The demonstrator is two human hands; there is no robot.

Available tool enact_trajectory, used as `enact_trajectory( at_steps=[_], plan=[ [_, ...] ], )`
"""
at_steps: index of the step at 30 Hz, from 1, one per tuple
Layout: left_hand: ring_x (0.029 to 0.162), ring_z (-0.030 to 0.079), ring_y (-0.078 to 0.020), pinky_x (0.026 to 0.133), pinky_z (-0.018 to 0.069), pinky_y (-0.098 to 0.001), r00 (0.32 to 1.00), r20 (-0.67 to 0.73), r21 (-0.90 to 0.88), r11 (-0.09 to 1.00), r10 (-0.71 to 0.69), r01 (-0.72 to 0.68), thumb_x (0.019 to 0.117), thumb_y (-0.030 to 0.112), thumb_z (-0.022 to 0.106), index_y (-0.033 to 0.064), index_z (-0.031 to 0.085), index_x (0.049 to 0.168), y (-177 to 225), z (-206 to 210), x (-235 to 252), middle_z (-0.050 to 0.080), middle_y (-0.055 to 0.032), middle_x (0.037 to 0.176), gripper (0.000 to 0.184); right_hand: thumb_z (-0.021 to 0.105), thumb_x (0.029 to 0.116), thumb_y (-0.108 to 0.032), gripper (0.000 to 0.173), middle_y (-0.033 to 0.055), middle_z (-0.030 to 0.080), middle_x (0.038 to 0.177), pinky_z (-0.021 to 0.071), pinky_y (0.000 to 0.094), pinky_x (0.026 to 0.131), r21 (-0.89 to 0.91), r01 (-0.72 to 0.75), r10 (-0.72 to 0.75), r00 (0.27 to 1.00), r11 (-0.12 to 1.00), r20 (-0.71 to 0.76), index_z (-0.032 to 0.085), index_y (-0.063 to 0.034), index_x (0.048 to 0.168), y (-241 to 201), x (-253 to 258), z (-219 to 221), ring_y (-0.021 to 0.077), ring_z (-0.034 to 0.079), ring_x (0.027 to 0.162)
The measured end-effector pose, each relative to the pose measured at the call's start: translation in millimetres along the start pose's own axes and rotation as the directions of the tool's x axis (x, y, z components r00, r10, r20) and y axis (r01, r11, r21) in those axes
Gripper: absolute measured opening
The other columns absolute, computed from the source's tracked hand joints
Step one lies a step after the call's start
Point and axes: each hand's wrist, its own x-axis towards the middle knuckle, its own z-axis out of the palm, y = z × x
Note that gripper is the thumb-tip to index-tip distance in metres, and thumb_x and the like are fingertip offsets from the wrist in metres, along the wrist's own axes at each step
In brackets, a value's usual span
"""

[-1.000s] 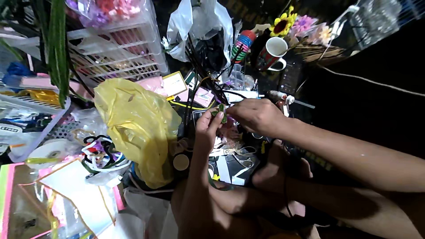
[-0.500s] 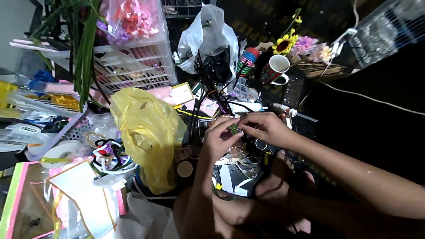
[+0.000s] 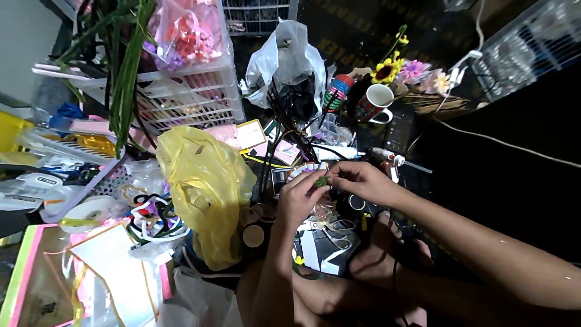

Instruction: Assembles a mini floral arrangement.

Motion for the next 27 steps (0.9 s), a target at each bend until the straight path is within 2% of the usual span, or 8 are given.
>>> enact_trajectory(
  at_steps=[2, 4, 7, 10, 12, 14, 18, 27],
  plan=[
    [0.094, 0.071, -0.0156, 0.085, 0.0591, -0.032, 0.998, 0.018, -0.042, 0.998, -0.054, 0.055, 0.0806, 0.015, 0.085, -0.0007, 0.069, 0.126, -2.2, -3.0, 0.3, 0.074, -0.0125, 0.107, 0.051, 0.061, 0.0994, -0.01, 0.011, -0.0006, 0.067, 0.082, 0.0568, 0.0216, 0.07, 0.083, -0.05, 0.052, 0.998, 0.995, -0.018, 0.07, -0.003, 0.102, -1.1, 1.4, 0.5, 0.0024, 0.064, 0.071],
    [0.096, 0.07, -0.0123, 0.086, 0.058, -0.0298, 0.99, 0.054, -0.127, 0.982, -0.131, 0.137, 0.0806, 0.017, 0.085, -0.001, 0.064, 0.128, -5.7, -9.4, 1.0, 0.072, -0.0098, 0.109, 0.056, 0.061, 0.0995, -0.009, 0.011, -0.0011, 0.067, 0.08, 0.0567, 0.0221, 0.07, 0.118, -0.077, 0.083, 0.996, 0.99, -0.042, 0.07, -0.0031, 0.101, -1.2, 2.2, -0.3, 0.0024, 0.063, 0.07],
    [0.089, 0.07, -0.0085, 0.083, 0.0585, -0.0255, 0.984, 0.055, -0.191, 0.966, -0.167, 0.175, 0.088, 0.01, 0.077, -0.0019, 0.072, 0.112, -7.1, -15.6, 1.5, 0.074, -0.0085, 0.103, 0.027, 0.061, 0.0989, -0.01, 0.011, -0.0022, 0.067, 0.081, 0.0568, 0.0212, 0.071, 0.131, -0.063, 0.069, 0.997, 0.989, -0.045, 0.07, -0.0034, 0.102, 0.7, 1.3, -2.9, 0.0017, 0.064, 0.071],
    [0.085, 0.07, -0.0072, 0.08, 0.0587, -0.0245, 0.987, 0.049, -0.222, 0.962, -0.155, 0.162, 0.0898, 0.007, 0.074, -0.0019, 0.073, 0.111, -5.9, -14.4, 0.9, 0.074, -0.0074, 0.099, 0.023, 0.062, 0.0986, -0.01, 0.011, -0.0028, 0.068, 0.083, 0.0565, 0.0196, 0.072, 0.124, -0.037, 0.043, 0.998, 0.992, -0.051, 0.071, -0.0041, 0.103, 1.5, 0.2, -1.8, 0.0006, 0.064, 0.072],
    [0.085, 0.068, -0.0067, 0.077, 0.0571, -0.0238, 0.984, -0.029, -0.213, 0.963, -0.174, 0.164, 0.0863, 0.012, 0.079, -0.0004, 0.069, 0.11, -6.1, -8.2, -1.1, 0.072, -0.0065, 0.102, 0.028, 0.064, 0.0975, -0.01, 0.01, -0.0027, 0.069, 0.083, 0.0574, 0.0199, 0.072, 0.146, -0.042, 0.058, 0.992, 0.988, -0.112, 0.071, -0.0045, 0.102, -0.3, -0.6, 2.8, 0.001, 0.065, 0.073],
    [0.088, 0.064, -0.006, 0.075, 0.0552, -0.021, 0.969, -0.17, -0.143, 0.978, -0.177, 0.153, 0.0804, 0.017, 0.085, 0.0011, 0.067, 0.099, -3.1, -1.0, -1.7, 0.067, -0.0067, 0.105, 0.031, 0.064, 0.0971, -0.009, 0.009, -0.0024, 0.07, 0.084, 0.0588, 0.0223, 0.073, 0.213, -0.059, 0.105, 0.972, 0.975, -0.209, 0.072, -0.0047, 0.101, -1.6, 1.0, 10.1, 0.0031, 0.067, 0.074],
    [0.092, 0.066, -0.0066, 0.08, 0.0567, -0.0182, 0.935, -0.341, -0.028, 0.996, -0.093, 0.089, 0.0792, 0.014, 0.086, -0.0016, 0.077, 0.091, -0.4, 10.9, -1.1, 0.068, -0.0114, 0.105, 0.021, 0.065, 0.0974, -0.008, 0.009, 0.0005, 0.072, 0.086, 0.0596, 0.0251, 0.075, 0.413, -0.084, 0.211, 0.938, 0.907, -0.274, 0.073, -0.0034, 0.101, -8.2, 5.0, 26.1, 0.007, 0.069, 0.075],
    [0.094, 0.066, -0.0081, 0.082, 0.0563, -0.0213, 0.922, -0.388, 0.053, 0.998, -0.013, 0.036, 0.0811, 0.011, 0.082, 0.0021, 0.077, 0.091, -1.3, 13.8, -4.0, 0.07, -0.0074, 0.102, 0.014, 0.067, 0.0966, -0.01, 0.011, -0.0018, 0.074, 0.089, 0.0584, 0.0192, 0.077, 0.223, 0.051, 0.027, 0.941, 0.973, -0.336, 0.073, -0.0035, 0.103, -5.3, 2.1, 37.2, 0.0006, 0.068, 0.079]
  ],
)
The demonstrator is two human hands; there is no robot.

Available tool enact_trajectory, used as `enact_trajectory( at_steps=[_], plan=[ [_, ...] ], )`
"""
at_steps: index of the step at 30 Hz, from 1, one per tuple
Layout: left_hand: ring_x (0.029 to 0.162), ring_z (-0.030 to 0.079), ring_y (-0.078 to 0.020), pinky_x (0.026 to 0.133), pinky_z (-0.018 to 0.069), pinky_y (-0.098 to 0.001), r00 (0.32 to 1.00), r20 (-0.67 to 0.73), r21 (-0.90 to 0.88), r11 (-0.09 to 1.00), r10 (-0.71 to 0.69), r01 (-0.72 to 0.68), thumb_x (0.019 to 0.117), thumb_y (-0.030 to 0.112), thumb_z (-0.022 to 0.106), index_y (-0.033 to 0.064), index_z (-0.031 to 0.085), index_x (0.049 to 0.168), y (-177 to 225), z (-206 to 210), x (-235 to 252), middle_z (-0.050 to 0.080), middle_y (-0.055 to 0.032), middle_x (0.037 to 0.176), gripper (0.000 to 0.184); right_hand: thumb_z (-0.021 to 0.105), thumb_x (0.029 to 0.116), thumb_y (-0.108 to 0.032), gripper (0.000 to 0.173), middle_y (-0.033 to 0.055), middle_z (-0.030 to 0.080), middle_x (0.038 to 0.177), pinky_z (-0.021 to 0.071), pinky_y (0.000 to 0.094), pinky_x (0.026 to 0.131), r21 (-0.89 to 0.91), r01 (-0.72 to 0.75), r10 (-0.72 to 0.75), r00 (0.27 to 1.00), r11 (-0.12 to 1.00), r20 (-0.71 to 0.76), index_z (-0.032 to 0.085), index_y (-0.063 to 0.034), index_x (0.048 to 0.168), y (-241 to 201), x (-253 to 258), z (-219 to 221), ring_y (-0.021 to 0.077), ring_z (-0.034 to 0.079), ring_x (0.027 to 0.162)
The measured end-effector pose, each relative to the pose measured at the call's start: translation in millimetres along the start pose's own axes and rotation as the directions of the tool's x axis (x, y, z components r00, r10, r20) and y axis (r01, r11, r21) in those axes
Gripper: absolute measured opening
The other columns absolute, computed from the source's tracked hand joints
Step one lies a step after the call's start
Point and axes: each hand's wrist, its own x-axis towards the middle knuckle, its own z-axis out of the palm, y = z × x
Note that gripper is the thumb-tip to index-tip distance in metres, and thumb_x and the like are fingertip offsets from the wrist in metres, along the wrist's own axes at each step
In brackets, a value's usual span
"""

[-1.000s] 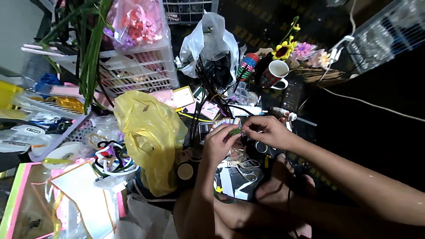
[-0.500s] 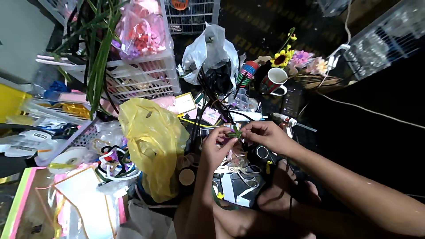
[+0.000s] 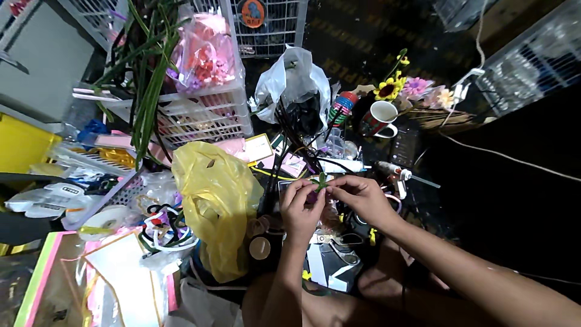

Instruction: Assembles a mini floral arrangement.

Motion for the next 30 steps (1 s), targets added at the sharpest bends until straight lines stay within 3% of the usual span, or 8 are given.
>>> enact_trajectory(
  at_steps=[5, 9, 11, 13, 16, 18, 25, 30],
  plan=[
    [0.095, 0.067, -0.0106, 0.081, 0.0561, -0.0221, 0.995, -0.059, 0.001, 0.997, -0.077, 0.077, 0.0775, 0.011, 0.082, 0.0006, 0.074, 0.085, 4.0, 4.8, -2.0, 0.071, -0.0094, 0.1, 0.015, 0.067, 0.0962, -0.009, 0.013, -0.0012, 0.074, 0.092, 0.0582, 0.0191, 0.079, 0.023, 0.032, -0.032, 0.999, 0.999, -0.008, 0.073, -0.0025, 0.105, 0.9, -1.6, 3.1, 0.0006, 0.069, 0.082],
    [0.099, 0.065, -0.0104, 0.084, 0.0553, -0.0208, 0.989, -0.066, -0.035, 0.991, -0.132, 0.129, 0.0786, 0.01, 0.082, -0.0024, 0.075, 0.09, 6.8, 5.4, -2.3, 0.069, -0.0114, 0.104, 0.018, 0.067, 0.096, -0.006, 0.01, -0.0009, 0.073, 0.089, 0.0592, 0.023, 0.078, 0.161, -0.067, 0.07, 0.997, 0.985, -0.014, 0.073, -0.0036, 0.103, 1.5, -1.0, 6.0, 0.0047, 0.069, 0.079],
    [0.098, 0.065, -0.0101, 0.084, 0.0552, -0.0207, 0.992, -0.071, -0.015, 0.995, -0.101, 0.1, 0.0778, 0.01, 0.083, -0.0015, 0.076, 0.087, 6.5, 6.2, -2.9, 0.069, -0.0114, 0.104, 0.016, 0.066, 0.0957, -0.005, 0.009, -0.0008, 0.072, 0.086, 0.0596, 0.024, 0.076, 0.221, -0.102, 0.109, 0.994, 0.97, -0.017, 0.073, -0.0037, 0.101, 2.7, -0.8, 7.7, 0.0059, 0.069, 0.076],
    [0.098, 0.065, -0.0139, 0.088, 0.0528, -0.0283, 0.997, -0.078, 0.093, 0.995, -0.025, 0.032, 0.0778, 0.014, 0.083, 0.0035, 0.078, 0.086, 2.9, 5.8, -4.2, 0.071, -0.0097, 0.104, 0.014, 0.066, 0.0953, -0.005, 0.008, -0.0003, 0.072, 0.083, 0.0595, 0.0241, 0.074, 0.228, -0.129, 0.138, 0.99, 0.965, -0.026, 0.073, -0.0035, 0.099, 1.5, -1.2, 7.7, 0.0063, 0.069, 0.074],
    [0.095, 0.064, -0.0194, 0.092, 0.046, -0.0403, 0.988, -0.067, 0.301, 0.947, 0.141, -0.115, 0.0781, 0.022, 0.082, 0.0124, 0.081, 0.085, -0.5, 4.0, -3.0, 0.071, -0.0089, 0.102, 0.012, 0.067, 0.0946, -0.007, 0.006, -0.0025, 0.072, 0.082, 0.058, 0.0206, 0.071, 0.148, -0.116, 0.123, 0.992, 0.982, -0.041, 0.073, -0.0052, 0.096, -2.5, -2.4, 6.0, 0.003, 0.067, 0.072],
    [0.093, 0.064, -0.0203, 0.093, 0.0434, -0.0429, 0.978, -0.053, 0.364, 0.916, 0.202, -0.169, 0.0784, 0.023, 0.08, 0.0152, 0.08, 0.083, -1.1, 4.5, -2.2, 0.071, -0.0099, 0.101, 0.009, 0.067, 0.0941, -0.008, 0.006, -0.0047, 0.071, 0.082, 0.0564, 0.0179, 0.071, 0.081, -0.079, 0.081, 0.996, 0.994, -0.032, 0.072, -0.0058, 0.096, -4.2, -3.0, 3.8, -0.0002, 0.066, 0.072],
    [0.101, 0.062, -0.0198, 0.098, 0.0385, -0.0458, 0.983, -0.005, 0.347, 0.923, 0.181, -0.168, 0.0806, 0.024, 0.078, 0.0167, 0.081, 0.084, -1.0, 5.4, -4.8, 0.068, -0.0111, 0.107, 0.008, 0.065, 0.0953, -0.015, 0.012, -0.0046, 0.069, 0.082, 0.0523, 0.0131, 0.07, -0.167, 0.041, -0.032, 0.998, 0.985, 0.053, 0.073, -0.0059, 0.096, -1.3, -1.8, -7.0, -0.0058, 0.062, 0.073],
    [0.104, 0.06, -0.0202, 0.099, 0.0367, -0.0461, 0.98, 0.025, 0.351, 0.916, 0.198, -0.194, 0.0822, 0.021, 0.074, 0.0177, 0.079, 0.081, -0.1, 7.0, -6.8, 0.067, -0.0113, 0.108, 0.006, 0.063, 0.0949, -0.016, 0.012, -0.0056, 0.067, 0.08, 0.0503, 0.0128, 0.068, -0.182, 0.032, -0.019, 0.997, 0.983, 0.076, 0.072, -0.0069, 0.094, -0.8, -1.6, -8.1, -0.0062, 0.06, 0.072]
  ],
)
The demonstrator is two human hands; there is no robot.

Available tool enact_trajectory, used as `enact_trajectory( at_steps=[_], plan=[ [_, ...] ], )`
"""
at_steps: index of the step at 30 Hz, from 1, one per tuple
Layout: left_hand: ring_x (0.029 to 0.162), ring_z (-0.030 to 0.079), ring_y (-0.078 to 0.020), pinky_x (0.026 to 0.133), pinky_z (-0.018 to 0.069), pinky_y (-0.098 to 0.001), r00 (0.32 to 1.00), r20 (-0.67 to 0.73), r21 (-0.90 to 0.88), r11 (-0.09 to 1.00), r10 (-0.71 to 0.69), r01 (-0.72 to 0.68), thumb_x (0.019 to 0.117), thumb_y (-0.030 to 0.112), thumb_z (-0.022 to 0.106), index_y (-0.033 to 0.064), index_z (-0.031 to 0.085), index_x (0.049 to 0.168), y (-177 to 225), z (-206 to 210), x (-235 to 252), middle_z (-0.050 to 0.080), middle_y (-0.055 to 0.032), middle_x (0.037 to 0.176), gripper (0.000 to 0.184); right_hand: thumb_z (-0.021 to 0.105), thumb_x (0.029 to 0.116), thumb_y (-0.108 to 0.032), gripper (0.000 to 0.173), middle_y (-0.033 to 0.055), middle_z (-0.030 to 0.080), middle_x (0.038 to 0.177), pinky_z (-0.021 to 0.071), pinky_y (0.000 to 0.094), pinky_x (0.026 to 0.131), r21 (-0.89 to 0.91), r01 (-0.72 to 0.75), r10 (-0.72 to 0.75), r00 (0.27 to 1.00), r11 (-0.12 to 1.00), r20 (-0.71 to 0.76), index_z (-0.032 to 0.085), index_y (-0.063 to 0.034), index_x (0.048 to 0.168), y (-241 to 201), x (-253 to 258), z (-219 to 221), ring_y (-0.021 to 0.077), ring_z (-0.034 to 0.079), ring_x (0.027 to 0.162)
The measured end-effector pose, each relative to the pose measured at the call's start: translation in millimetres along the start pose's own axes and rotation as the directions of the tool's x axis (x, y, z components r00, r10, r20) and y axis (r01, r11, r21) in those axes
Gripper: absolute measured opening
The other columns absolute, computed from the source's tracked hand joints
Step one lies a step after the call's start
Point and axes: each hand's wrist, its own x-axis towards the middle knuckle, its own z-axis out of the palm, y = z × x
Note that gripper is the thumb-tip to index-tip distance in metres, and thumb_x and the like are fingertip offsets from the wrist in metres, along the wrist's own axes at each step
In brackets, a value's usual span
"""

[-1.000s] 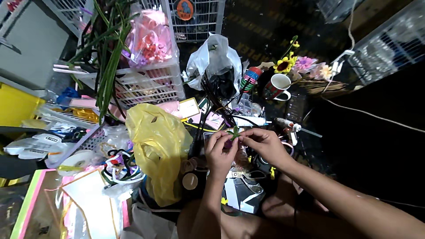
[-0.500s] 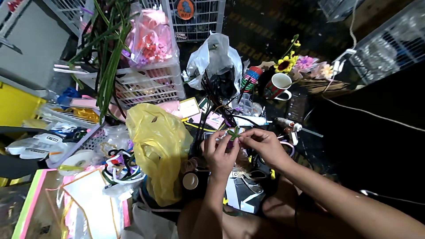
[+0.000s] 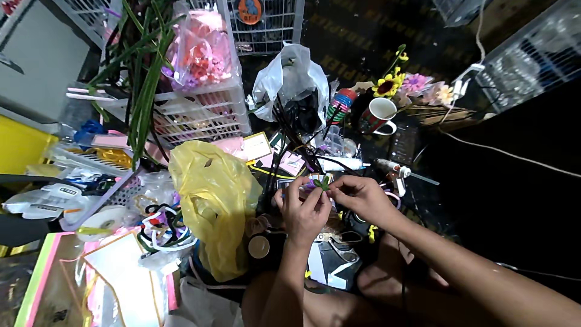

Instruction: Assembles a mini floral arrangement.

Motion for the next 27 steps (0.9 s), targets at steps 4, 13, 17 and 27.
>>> enact_trajectory(
  at_steps=[4, 13, 17, 27],
  plan=[
    [0.104, 0.062, -0.0213, 0.101, 0.037, -0.0475, 0.999, 0.032, -0.018, 1.0, 0.008, -0.007, 0.0849, 0.02, 0.072, 0.0167, 0.079, 0.081, 0.3, 1.2, -1.1, 0.069, -0.0122, 0.109, 0.009, 0.063, 0.0952, -0.014, 0.011, -0.0057, 0.066, 0.08, 0.0497, 0.0133, 0.068, 0.024, -0.031, 0.031, 1.0, 0.999, 0.001, 0.072, -0.0067, 0.094, 1.2, 0.1, -0.3, -0.0057, 0.059, 0.071],
    [0.099, 0.068, -0.0099, 0.088, 0.0565, -0.0286, 0.77, 0.546, -0.498, 0.61, -0.331, 0.616, 0.0984, 0.012, 0.062, -0.002, 0.067, 0.123, -24.8, -31.5, 23.1, 0.071, -0.0087, 0.111, 0.029, 0.066, 0.0951, -0.011, 0.009, -0.0067, 0.067, 0.079, 0.0503, 0.0148, 0.068, 0.052, -0.14, 0.119, 0.948, 0.989, 0.294, 0.074, -0.0057, 0.096, 7.1, 13.1, -27.6, -0.0059, 0.058, 0.071],
    [0.095, 0.07, -0.0074, 0.088, 0.0584, -0.0256, 0.675, 0.727, -0.517, 0.546, -0.127, 0.66, 0.0928, 0.002, 0.067, -0.0043, 0.071, 0.117, -20.3, -38.6, 27.2, 0.073, -0.0083, 0.108, 0.025, 0.065, 0.0946, -0.009, 0.01, -0.008, 0.068, 0.081, 0.0507, 0.0149, 0.07, 0.087, -0.155, 0.1, 0.887, 0.984, 0.451, 0.074, -0.0065, 0.098, 9.3, 14.6, -33.9, -0.0058, 0.059, 0.073],
    [0.081, 0.069, -0.0042, 0.077, 0.06, -0.0217, 0.721, 0.674, -0.529, 0.577, -0.161, 0.623, 0.087, -0.003, 0.072, -0.0032, 0.073, 0.1, -12.9, -35.9, 24.3, 0.073, -0.0054, 0.096, 0.014, 0.069, 0.0954, -0.012, 0.005, -0.0056, 0.066, 0.078, 0.0537, 0.0181, 0.07, 0.114, -0.279, 0.202, 0.871, 0.953, 0.448, 0.07, -0.0068, 0.097, 3.0, 12.1, -30.2, -0.0006, 0.062, 0.071]
  ],
)
